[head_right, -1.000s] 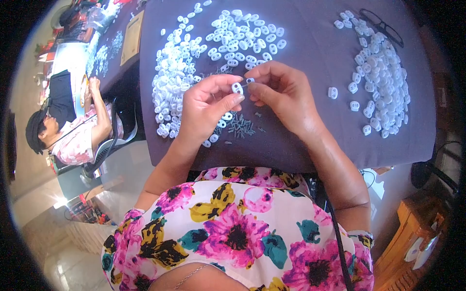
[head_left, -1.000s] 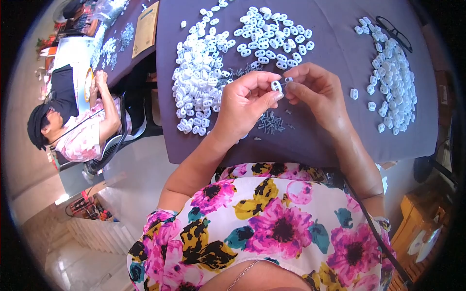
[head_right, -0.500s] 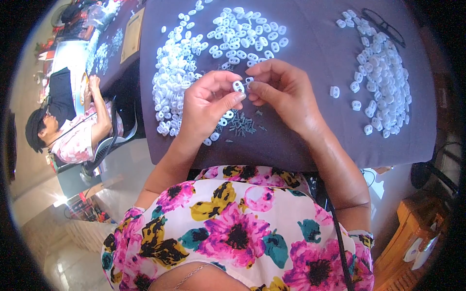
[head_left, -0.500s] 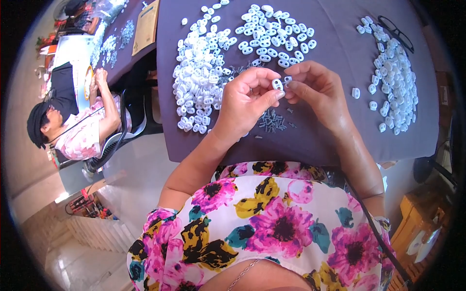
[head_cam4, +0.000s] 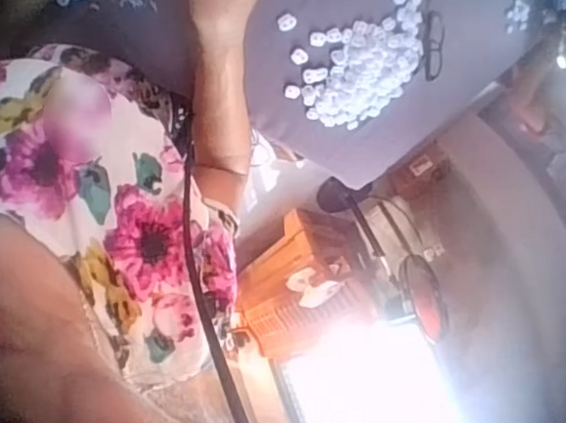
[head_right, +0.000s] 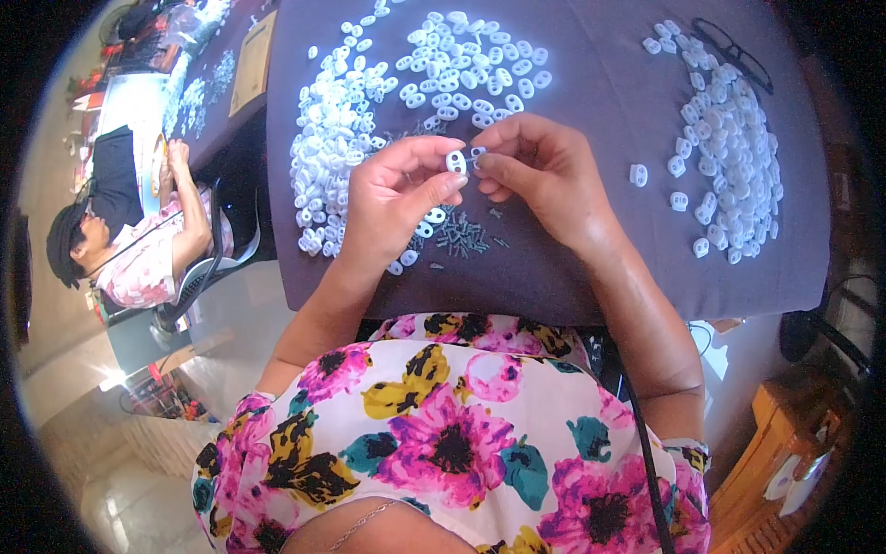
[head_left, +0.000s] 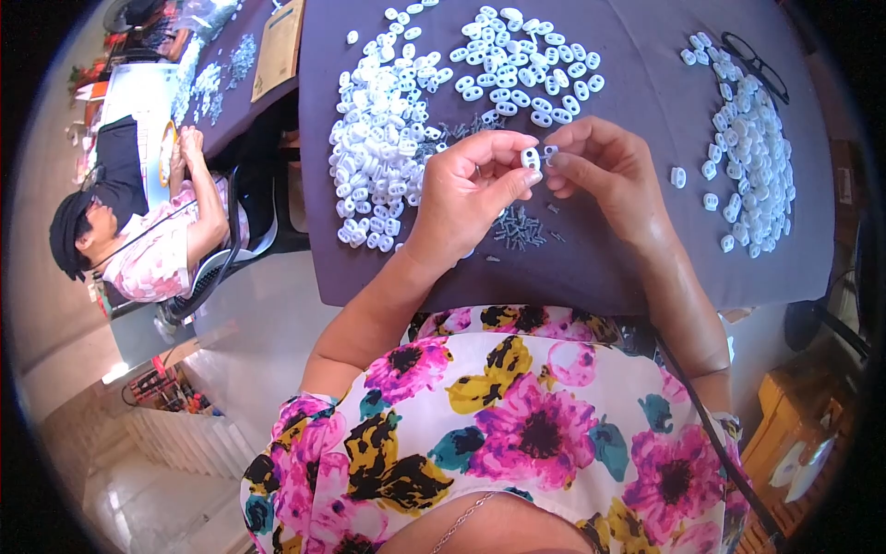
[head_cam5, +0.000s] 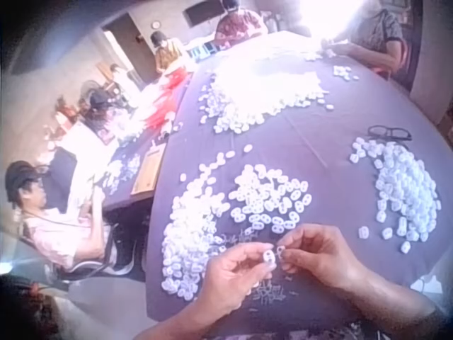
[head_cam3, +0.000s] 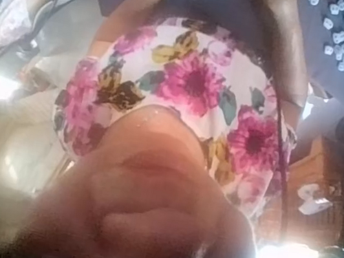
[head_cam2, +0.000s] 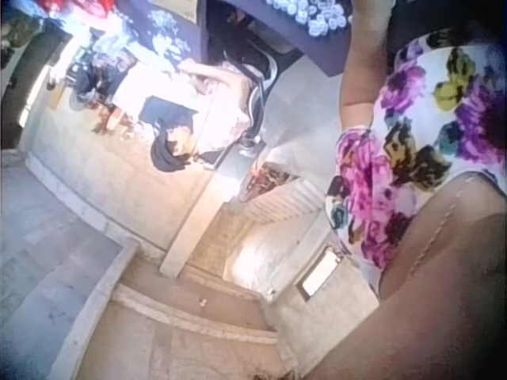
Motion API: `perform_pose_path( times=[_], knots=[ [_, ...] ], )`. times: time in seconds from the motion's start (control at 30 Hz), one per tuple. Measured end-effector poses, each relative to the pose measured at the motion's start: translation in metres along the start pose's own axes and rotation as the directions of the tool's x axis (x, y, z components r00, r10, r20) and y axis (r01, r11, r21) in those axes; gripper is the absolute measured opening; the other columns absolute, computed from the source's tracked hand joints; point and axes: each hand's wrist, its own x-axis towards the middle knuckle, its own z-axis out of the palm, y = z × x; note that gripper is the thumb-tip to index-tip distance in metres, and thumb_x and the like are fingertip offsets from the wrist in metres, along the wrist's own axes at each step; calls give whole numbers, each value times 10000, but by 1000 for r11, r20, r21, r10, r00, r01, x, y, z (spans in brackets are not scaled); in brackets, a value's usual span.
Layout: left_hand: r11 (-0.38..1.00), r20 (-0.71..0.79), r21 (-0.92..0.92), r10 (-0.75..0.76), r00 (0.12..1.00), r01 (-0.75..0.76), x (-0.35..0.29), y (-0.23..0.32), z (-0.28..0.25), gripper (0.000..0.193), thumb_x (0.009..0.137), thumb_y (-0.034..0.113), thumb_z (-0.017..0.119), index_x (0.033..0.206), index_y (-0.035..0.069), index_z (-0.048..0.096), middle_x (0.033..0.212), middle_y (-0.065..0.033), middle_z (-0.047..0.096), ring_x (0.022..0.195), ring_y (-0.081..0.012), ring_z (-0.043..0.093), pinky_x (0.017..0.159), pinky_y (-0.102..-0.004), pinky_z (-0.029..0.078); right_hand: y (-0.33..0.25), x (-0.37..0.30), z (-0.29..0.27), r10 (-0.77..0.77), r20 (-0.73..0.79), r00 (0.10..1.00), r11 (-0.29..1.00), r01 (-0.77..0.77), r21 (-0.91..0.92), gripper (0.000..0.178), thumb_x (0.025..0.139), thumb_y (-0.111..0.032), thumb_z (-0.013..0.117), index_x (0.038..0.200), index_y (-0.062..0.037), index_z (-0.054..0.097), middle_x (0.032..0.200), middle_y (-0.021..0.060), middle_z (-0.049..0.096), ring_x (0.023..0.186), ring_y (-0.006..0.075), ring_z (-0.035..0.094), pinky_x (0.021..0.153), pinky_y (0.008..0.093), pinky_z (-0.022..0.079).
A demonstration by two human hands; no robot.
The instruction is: The person assembles cord locks by hand, picking up plastic toggle components and metal springs from the table, inserting the springs into the pieces, and pressing the plastic parts together.
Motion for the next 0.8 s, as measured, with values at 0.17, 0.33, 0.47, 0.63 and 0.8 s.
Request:
perform_pose_path(
  times=[0.17,0.33,0.47,0.63,0.8],
  knots=[
    [1000,2,6,8,1000,-8,0,0,-1,243,820,-37,649,1061,-27,618,871,-53,651,728,-80,612,662,-210,526,-1,1,-1,17,17,1000,1000,-17,12,131,868,-16,605,993,23,605,822,62,636,699,104,616,629,214,505],
    [1000,-7,-13,-12,1000,12,0,0,-1,251,818,-39,650,1067,-23,622,868,-53,651,726,-82,614,663,-212,529,0,1,-3,7,15,1000,1000,-7,16,131,866,-16,607,990,24,606,817,63,637,694,107,619,619,218,507],
    [999,1,-34,-12,1000,12,1,-2,-1,245,823,-36,647,1067,-20,624,873,-53,651,725,-82,615,666,-214,531,0,2,-3,9,17,1000,1000,-9,8,119,864,-12,606,978,22,607,802,60,636,686,107,617,614,220,508],
    [999,3,-47,-8,1000,8,1,-5,0,237,827,-34,644,1063,-22,623,879,-53,653,727,-82,615,669,-213,532,2,2,-3,-7,17,1000,1000,7,3,117,862,-9,606,975,22,605,801,59,635,685,105,616,615,218,508],
    [997,-4,-74,-20,1000,19,-2,-3,0,239,828,-29,647,1065,-22,624,880,-51,652,736,-81,615,673,-214,534,0,0,-2,8,23,1000,1000,-8,8,123,862,-7,605,982,23,604,806,59,635,685,105,615,616,221,508]
  ],
)
